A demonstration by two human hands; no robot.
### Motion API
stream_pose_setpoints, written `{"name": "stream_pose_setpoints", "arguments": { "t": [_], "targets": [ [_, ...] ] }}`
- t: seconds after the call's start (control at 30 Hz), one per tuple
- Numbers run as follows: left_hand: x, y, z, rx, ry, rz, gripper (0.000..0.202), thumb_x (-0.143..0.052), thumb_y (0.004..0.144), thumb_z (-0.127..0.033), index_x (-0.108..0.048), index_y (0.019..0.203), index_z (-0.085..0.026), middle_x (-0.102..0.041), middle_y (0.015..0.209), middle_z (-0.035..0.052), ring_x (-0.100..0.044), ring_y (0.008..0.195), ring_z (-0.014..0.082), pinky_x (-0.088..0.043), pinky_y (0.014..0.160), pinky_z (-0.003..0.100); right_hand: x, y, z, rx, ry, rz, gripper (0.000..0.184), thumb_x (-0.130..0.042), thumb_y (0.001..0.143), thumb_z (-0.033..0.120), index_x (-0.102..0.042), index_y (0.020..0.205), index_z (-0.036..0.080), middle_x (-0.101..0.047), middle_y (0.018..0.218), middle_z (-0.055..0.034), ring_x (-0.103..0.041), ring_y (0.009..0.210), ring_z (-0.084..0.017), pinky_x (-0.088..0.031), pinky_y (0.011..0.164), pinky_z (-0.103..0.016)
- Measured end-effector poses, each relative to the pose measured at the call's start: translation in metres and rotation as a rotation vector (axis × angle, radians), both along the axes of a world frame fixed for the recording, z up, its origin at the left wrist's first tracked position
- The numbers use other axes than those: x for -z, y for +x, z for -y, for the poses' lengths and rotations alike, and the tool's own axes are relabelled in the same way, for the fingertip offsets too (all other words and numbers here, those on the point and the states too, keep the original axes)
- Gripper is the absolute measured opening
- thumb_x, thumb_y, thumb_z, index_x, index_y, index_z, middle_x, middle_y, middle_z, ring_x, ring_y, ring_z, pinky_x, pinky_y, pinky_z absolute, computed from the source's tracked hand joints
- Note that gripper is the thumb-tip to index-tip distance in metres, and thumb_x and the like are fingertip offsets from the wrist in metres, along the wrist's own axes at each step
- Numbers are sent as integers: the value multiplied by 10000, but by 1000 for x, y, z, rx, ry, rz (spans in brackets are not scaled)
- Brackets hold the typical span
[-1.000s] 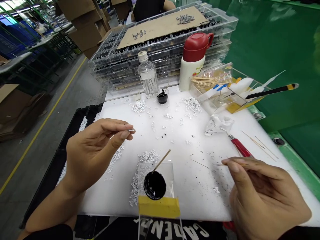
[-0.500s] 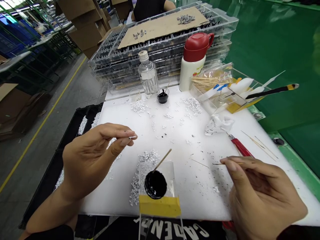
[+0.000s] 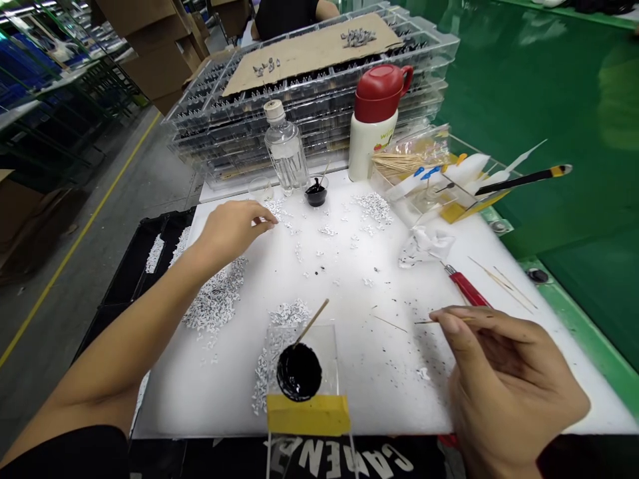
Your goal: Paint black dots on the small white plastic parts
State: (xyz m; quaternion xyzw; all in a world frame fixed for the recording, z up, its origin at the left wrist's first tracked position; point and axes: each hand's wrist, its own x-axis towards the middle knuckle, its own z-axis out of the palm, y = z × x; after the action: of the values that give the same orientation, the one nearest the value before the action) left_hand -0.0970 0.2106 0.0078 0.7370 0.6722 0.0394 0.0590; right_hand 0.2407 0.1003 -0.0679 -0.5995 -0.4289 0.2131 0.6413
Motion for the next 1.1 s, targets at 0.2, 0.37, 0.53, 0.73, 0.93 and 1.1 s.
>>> {"name": "stream_pose_setpoints", "arguments": {
  "t": [0.2, 0.37, 0.53, 0.73, 0.93, 1.1],
  "targets": [
    [25, 6, -32, 200, -36, -27, 251, -699, 1034, -354, -702, 1200, -165, -720, 1233, 92, -710, 1119, 245, -622, 981, 470, -2, 2, -2, -26, 26, -53, 297, -979, 689, 392, -767, 832, 241, -742, 825, -34, -712, 744, -219, -589, 785, -431],
    [32, 0, -27, 237, -10, -56, 267, -697, 1034, -365, -695, 1208, -163, -713, 1235, 94, -710, 1104, 243, -626, 966, 465, -1, 0, -2, -35, 33, -61, 287, -976, 682, 374, -764, 819, 238, -743, 812, -27, -711, 736, -213, -584, 760, -410],
    [34, -2, -22, 239, 4, -65, 282, -703, 1029, -365, -689, 1221, -159, -709, 1243, 95, -707, 1114, 250, -621, 976, 476, -1, 0, -1, -28, 43, -50, 272, -971, 690, 357, -770, 828, 237, -749, 819, -24, -707, 734, -213, -586, 769, -422],
    [34, -4, -11, 254, 27, -24, 261, -697, 1034, -361, -695, 1201, -160, -714, 1226, 91, -709, 1097, 241, -624, 964, 462, -3, 0, -2, -32, 50, -51, 275, -980, 689, 363, -780, 825, 231, -749, 813, -22, -709, 728, -194, -600, 788, -390],
    [35, -3, -10, 218, 82, 28, 260, -692, 1035, -363, -698, 1207, -168, -708, 1251, 95, -696, 1142, 254, -605, 1006, 488, -1, -2, -3, -23, 43, -51, 303, -988, 667, 397, -779, 816, 237, -747, 819, -25, -709, 728, -222, -637, 863, -467],
    [39, -2, -19, 178, 88, 123, 247, -692, 1035, -369, -703, 1181, -169, -713, 1236, 93, -698, 1128, 247, -604, 1003, 481, -1, -2, -3, -23, 54, -69, 290, -988, 676, 358, -784, 836, 229, -754, 829, -25, -709, 744, -207, -631, 845, -425]
  ]
}}
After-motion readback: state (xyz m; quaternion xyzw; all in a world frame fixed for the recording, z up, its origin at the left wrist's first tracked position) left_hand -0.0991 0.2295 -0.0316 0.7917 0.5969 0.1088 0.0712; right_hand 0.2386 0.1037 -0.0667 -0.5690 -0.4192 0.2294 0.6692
